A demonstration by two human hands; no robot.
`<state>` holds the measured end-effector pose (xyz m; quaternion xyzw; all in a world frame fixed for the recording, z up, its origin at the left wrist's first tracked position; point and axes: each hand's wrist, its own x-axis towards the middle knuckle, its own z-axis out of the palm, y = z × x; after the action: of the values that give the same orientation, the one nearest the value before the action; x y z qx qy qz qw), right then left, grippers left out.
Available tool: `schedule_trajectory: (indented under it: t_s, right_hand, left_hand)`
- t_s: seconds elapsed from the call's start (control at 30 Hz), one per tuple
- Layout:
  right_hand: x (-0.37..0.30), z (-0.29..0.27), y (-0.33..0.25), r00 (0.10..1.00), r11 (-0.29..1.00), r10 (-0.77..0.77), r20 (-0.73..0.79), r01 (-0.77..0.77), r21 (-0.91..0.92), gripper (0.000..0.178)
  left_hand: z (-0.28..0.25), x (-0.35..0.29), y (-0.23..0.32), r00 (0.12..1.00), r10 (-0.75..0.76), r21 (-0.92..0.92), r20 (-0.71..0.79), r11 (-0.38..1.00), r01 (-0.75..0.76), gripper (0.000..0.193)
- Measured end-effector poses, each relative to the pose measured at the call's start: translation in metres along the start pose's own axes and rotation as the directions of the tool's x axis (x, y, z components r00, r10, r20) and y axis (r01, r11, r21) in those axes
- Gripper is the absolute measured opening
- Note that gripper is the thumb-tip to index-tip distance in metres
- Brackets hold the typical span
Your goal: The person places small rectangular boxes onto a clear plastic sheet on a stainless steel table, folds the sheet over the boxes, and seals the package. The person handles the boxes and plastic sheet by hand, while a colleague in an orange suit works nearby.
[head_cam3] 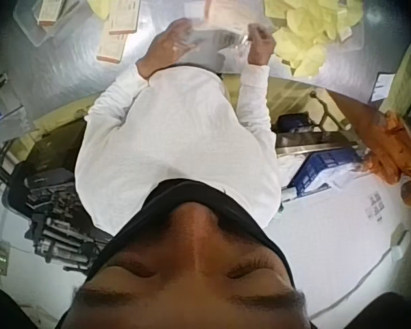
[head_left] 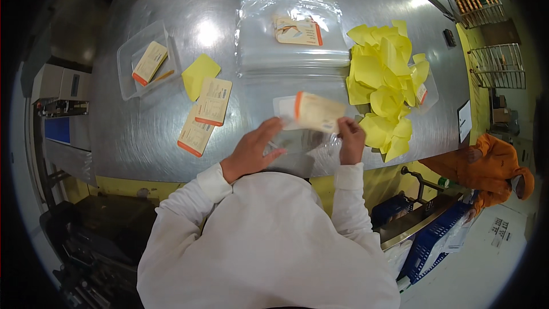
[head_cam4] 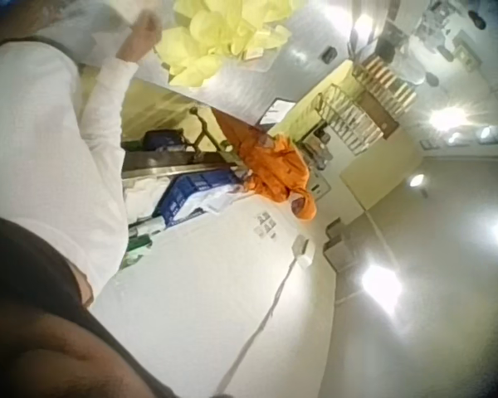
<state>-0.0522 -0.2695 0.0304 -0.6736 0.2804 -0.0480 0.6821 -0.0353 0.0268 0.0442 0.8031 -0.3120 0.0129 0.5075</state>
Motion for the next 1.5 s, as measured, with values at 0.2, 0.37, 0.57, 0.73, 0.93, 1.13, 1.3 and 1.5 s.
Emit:
schedule_trajectory:
  t_s: [0.2,0.37,0.57,0.73,0.93,1.13,1.3,1.5]
  right_hand:
    - [0.048,0.013,0.026,0.977,0.937,-0.195,0.082,0.210,-0.279,0.022]
    - [0.049,0.027,0.041,0.980,0.902,-0.185,0.068,0.197,-0.385,0.020]
    - [0.049,0.024,0.047,0.980,0.918,-0.188,0.069,0.201,-0.343,0.019]
    - [0.048,0.023,0.046,0.977,0.905,-0.195,0.083,0.212,-0.370,0.016]
    - [0.047,0.025,0.047,0.980,0.897,-0.186,0.067,0.197,-0.396,0.018]
    - [0.043,0.031,0.010,0.979,0.608,-0.134,0.154,0.204,-0.767,0.018]
    - [0.046,0.039,-0.006,0.915,0.415,-0.257,0.312,0.396,-0.819,0.035]
    - [0.023,0.039,0.025,0.772,0.185,-0.273,0.574,0.628,-0.756,0.060]
  left_hand:
    - [0.009,0.016,-0.031,0.986,-0.149,0.287,0.079,0.950,0.121,0.099]
    - [0.019,0.018,-0.048,0.950,-0.252,0.322,0.186,0.929,0.184,0.109]
    - [0.019,0.019,-0.048,0.943,-0.281,0.311,0.179,0.925,0.217,0.111]
    - [0.020,0.019,-0.048,0.941,-0.287,0.330,0.176,0.918,0.219,0.111]
    - [0.024,0.020,-0.048,0.960,-0.245,0.393,0.136,0.903,0.174,0.082]
    - [0.035,0.019,-0.050,0.963,-0.227,0.564,0.145,0.818,0.108,0.064]
    - [0.031,0.023,-0.047,0.944,-0.269,0.546,0.192,0.828,0.125,0.066]
    - [0.017,0.024,-0.050,0.921,-0.227,0.493,0.315,0.869,0.045,0.065]
